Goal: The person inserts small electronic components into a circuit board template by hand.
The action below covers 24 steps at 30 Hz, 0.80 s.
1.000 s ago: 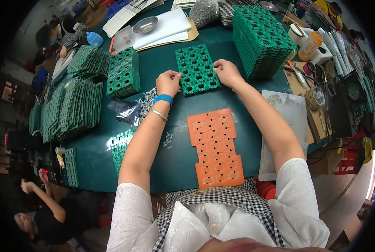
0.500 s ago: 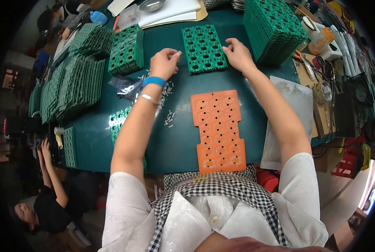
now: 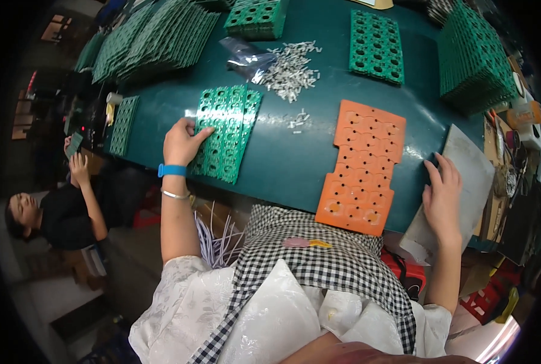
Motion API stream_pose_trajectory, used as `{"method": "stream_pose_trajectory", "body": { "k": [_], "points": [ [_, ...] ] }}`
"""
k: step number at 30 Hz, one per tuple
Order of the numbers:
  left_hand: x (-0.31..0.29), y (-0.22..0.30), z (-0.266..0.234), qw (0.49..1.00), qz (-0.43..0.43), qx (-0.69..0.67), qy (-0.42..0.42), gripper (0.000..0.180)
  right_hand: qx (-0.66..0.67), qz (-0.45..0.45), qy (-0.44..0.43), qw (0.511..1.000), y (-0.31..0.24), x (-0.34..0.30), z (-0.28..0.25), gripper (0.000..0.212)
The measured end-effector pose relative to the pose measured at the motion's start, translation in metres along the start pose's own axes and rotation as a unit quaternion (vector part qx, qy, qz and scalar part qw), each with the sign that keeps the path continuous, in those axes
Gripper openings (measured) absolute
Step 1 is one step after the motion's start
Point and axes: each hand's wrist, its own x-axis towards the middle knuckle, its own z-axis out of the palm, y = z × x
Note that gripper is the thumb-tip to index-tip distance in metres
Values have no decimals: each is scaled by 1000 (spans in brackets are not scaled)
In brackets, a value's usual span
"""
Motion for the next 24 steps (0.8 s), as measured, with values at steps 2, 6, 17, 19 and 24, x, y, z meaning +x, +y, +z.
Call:
{"method": "stream_pose_trajectory", "body": {
  "k": [2, 6, 17, 19, 24],
  "points": [
    [0, 1, -3, 997, -61, -43, -21, 55, 18, -6, -10, 1000, 3, -6, -2, 52],
    [2, -11, -12, 990, -65, -112, 56, 43, 41, -5, -18, 999, 10, -21, -7, 52],
    [-79, 172, 14, 681, 72, -668, -293, 10, 631, 68, -12, 773, -72, 27, -23, 62],
    [-78, 178, 33, 674, 81, -651, -339, 12, 669, 102, -8, 736, -71, 40, -10, 68],
    [-35, 158, 55, 953, 248, -164, 51, 20, 547, 198, -103, 806, -45, 65, 7, 36]
  ]
}}
